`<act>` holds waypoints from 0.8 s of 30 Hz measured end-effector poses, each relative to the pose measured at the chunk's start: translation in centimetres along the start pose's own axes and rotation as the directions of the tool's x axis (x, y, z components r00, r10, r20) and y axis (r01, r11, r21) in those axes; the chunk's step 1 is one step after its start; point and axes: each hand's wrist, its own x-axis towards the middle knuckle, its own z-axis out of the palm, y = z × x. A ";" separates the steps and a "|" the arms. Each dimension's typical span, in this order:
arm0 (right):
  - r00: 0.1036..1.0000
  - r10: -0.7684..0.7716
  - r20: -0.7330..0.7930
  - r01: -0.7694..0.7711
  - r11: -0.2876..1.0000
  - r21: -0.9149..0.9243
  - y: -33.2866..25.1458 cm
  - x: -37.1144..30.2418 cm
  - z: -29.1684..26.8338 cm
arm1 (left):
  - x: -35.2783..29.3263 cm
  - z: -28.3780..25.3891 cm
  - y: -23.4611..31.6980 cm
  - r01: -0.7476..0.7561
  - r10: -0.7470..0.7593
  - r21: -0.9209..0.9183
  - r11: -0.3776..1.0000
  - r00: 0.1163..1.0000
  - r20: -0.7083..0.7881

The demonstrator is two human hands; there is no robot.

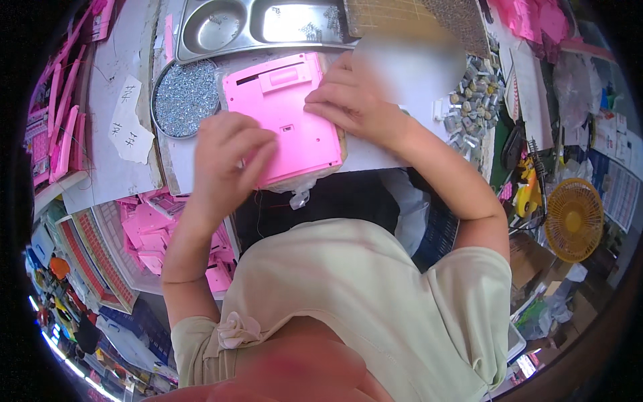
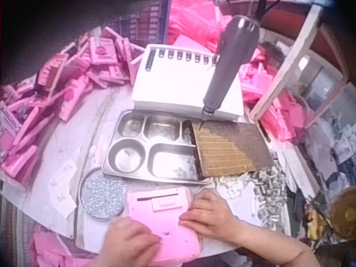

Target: Assembling a pink plastic toy component, including soldering internal wires and securing the back panel with screws.

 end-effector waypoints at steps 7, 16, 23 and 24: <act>0.977 -0.206 -0.061 0.205 0.978 -0.032 1.2 -0.2 -0.4 | 1.9 4.2 0.7 -0.218 0.210 0.103 0.970 0.974 0.090; 0.983 -0.183 -0.010 0.183 0.983 0.004 1.3 2.1 -2.6 | 1.8 3.9 1.5 -0.376 0.339 0.226 0.899 0.922 0.186; 0.953 -0.279 -0.120 0.274 0.960 -0.053 1.1 6.7 -3.5 | 1.8 3.7 2.1 -0.357 0.315 0.210 0.910 0.926 0.209; 0.944 -0.300 -0.135 0.292 0.953 -0.077 1.0 7.1 -3.7 | 1.7 3.5 2.1 -0.352 0.316 0.220 0.910 0.931 0.186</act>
